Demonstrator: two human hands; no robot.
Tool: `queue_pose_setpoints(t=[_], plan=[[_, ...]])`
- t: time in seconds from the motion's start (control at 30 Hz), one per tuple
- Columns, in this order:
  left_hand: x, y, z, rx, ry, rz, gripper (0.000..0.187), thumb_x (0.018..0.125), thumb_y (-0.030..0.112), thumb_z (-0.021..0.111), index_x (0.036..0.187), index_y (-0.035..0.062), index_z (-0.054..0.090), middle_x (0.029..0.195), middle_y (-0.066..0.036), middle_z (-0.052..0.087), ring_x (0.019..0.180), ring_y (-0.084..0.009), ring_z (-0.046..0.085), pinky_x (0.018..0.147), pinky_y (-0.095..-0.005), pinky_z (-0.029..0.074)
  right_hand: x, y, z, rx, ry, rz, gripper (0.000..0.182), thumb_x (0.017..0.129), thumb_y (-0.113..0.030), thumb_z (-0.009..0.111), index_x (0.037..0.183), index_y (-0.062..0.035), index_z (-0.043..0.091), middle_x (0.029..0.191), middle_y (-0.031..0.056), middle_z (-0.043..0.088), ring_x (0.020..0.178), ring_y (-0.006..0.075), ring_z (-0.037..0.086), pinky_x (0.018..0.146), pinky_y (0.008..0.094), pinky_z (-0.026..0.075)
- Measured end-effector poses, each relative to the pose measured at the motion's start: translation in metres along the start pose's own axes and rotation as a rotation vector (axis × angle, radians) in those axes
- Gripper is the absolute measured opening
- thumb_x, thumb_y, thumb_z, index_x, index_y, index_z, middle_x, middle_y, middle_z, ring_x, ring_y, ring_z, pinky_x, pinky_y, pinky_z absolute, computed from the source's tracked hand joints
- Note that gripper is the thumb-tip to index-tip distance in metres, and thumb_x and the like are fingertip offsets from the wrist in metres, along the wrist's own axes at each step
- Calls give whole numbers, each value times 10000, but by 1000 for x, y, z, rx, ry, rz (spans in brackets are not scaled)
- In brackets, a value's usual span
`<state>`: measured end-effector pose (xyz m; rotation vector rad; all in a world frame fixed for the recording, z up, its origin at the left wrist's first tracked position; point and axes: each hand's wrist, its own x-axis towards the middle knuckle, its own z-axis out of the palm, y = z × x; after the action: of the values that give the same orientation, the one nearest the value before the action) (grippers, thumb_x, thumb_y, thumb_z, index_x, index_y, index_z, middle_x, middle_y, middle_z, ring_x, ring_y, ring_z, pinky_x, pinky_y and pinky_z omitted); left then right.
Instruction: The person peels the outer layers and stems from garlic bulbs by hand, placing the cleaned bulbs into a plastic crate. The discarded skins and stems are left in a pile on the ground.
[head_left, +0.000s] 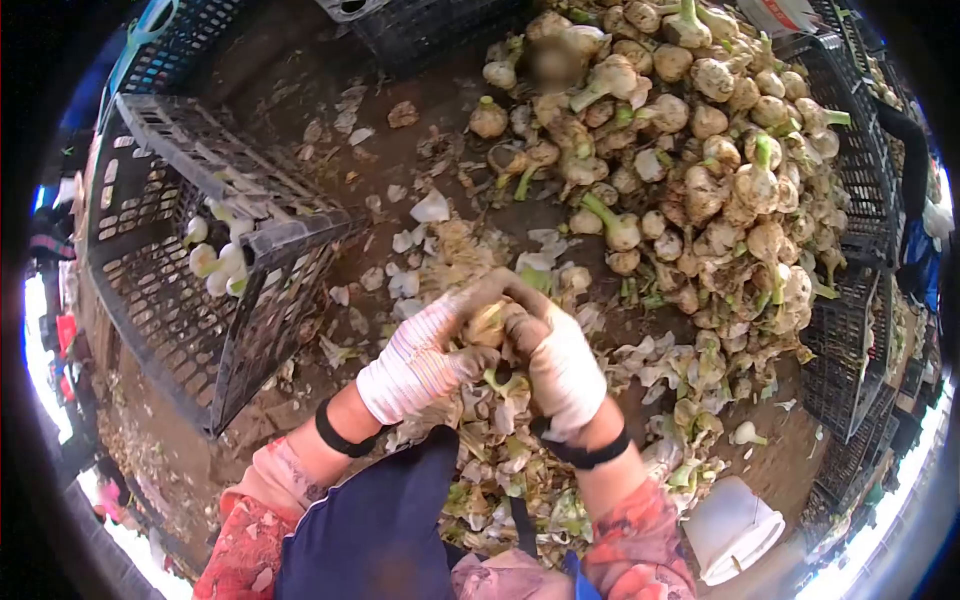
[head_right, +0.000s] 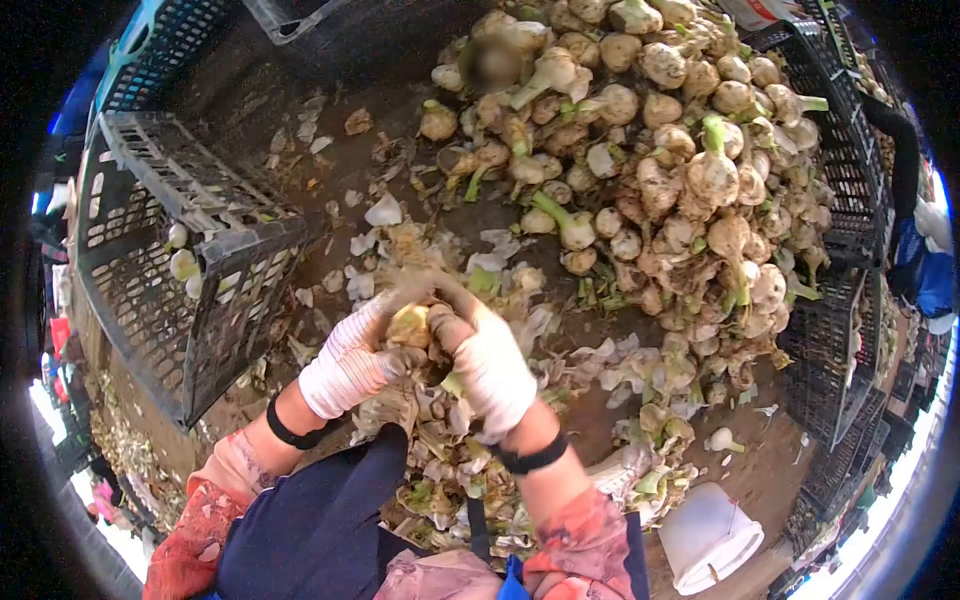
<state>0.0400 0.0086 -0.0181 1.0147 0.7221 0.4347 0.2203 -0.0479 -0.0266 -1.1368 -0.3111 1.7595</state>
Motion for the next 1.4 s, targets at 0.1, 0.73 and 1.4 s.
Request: queue_pose_setpoints(t=[0.1, 0.73, 1.4], plan=[[-9, 5, 9, -60, 73, -144, 766, 842, 202, 824, 1487, 45, 440, 1396, -67, 537, 1268, -159, 495, 1086, -333, 410, -30, 2, 12, -209, 208, -97, 513, 977, -204, 603, 1420, 33, 497, 1207, 80, 637, 1024, 109, 604, 893, 251, 496], [-17, 34, 8, 1020, -71, 210, 885, 733, 421, 840, 1448, 35, 488, 1099, -175, 662, 917, -331, 642, 790, -403, 519, -57, -19, 15, -52, 72, 199, 233, 920, -166, 681, 1079, 3, 691, 915, 28, 704, 741, 77, 615, 661, 221, 483], [-18, 16, 13, 117, 330, -229, 737, 950, 583, 597, 1403, 5, 537, 836, 2, 645, 718, -73, 615, 632, -215, 482, -56, 15, 24, -35, 233, 84, 231, 922, -114, 676, 1128, -11, 657, 987, 14, 694, 851, 85, 605, 778, 255, 493]])
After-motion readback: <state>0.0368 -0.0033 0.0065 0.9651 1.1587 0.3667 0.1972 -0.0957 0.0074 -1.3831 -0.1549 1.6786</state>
